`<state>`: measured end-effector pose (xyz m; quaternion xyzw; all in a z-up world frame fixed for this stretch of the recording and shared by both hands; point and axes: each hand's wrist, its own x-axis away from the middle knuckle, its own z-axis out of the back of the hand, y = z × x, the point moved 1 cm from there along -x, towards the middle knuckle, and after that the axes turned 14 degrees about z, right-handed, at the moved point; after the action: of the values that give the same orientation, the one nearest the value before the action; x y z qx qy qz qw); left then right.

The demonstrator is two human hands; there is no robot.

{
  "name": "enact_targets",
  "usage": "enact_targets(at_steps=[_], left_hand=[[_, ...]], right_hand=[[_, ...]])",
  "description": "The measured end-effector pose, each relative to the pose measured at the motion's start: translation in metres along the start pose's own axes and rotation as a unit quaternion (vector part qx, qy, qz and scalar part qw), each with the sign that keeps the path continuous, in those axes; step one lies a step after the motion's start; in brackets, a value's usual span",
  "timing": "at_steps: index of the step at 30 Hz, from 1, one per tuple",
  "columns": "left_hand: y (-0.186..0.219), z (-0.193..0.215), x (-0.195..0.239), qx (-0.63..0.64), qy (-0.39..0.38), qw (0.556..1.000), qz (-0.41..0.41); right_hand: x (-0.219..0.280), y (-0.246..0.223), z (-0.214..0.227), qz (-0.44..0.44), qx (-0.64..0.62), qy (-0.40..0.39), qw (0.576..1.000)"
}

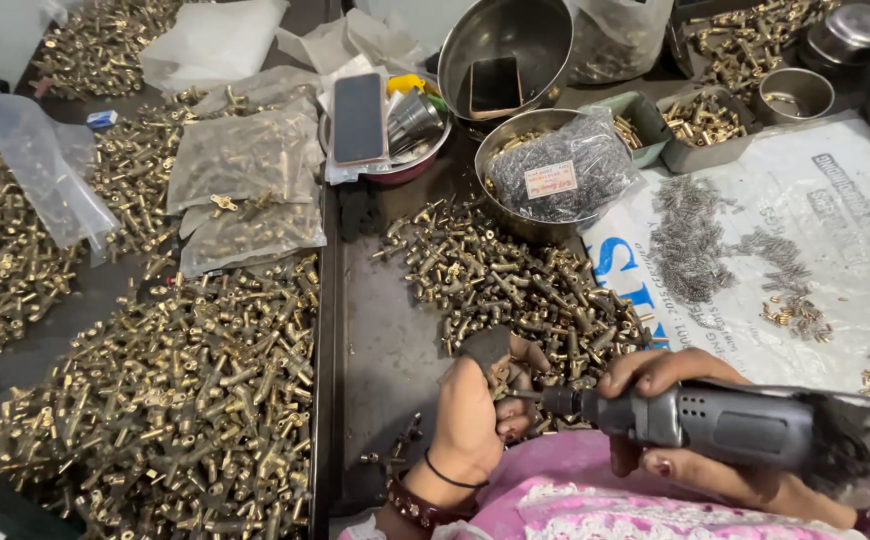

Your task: Polishing small metal parts using a handheld rotary power tool at a workbench.

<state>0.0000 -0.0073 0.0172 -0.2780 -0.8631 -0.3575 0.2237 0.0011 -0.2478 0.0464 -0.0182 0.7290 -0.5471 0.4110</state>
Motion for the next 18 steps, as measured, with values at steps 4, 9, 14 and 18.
enact_targets(at_steps=[4, 9, 14, 18], left_hand=[[-0.001, -0.003, 0.005, -0.035, -0.013, 0.999, -0.024], [-0.007, -0.001, 0.008, -0.049, -0.023, 0.997, -0.055], [-0.007, -0.006, 0.018, -0.079, -0.077, 0.990, -0.091], [-0.004, -0.007, 0.016, -0.045, -0.040, 0.997, -0.049]], right_hand=[[0.014, 0.002, 0.009, -0.009, -0.011, -0.015, 1.000], [0.015, -0.001, 0.009, 0.064, 0.118, -0.067, 0.989], [0.011, -0.003, 0.010, 0.012, 0.047, -0.048, 0.998], [0.011, 0.000, 0.008, 0.044, 0.017, -0.032, 0.998]])
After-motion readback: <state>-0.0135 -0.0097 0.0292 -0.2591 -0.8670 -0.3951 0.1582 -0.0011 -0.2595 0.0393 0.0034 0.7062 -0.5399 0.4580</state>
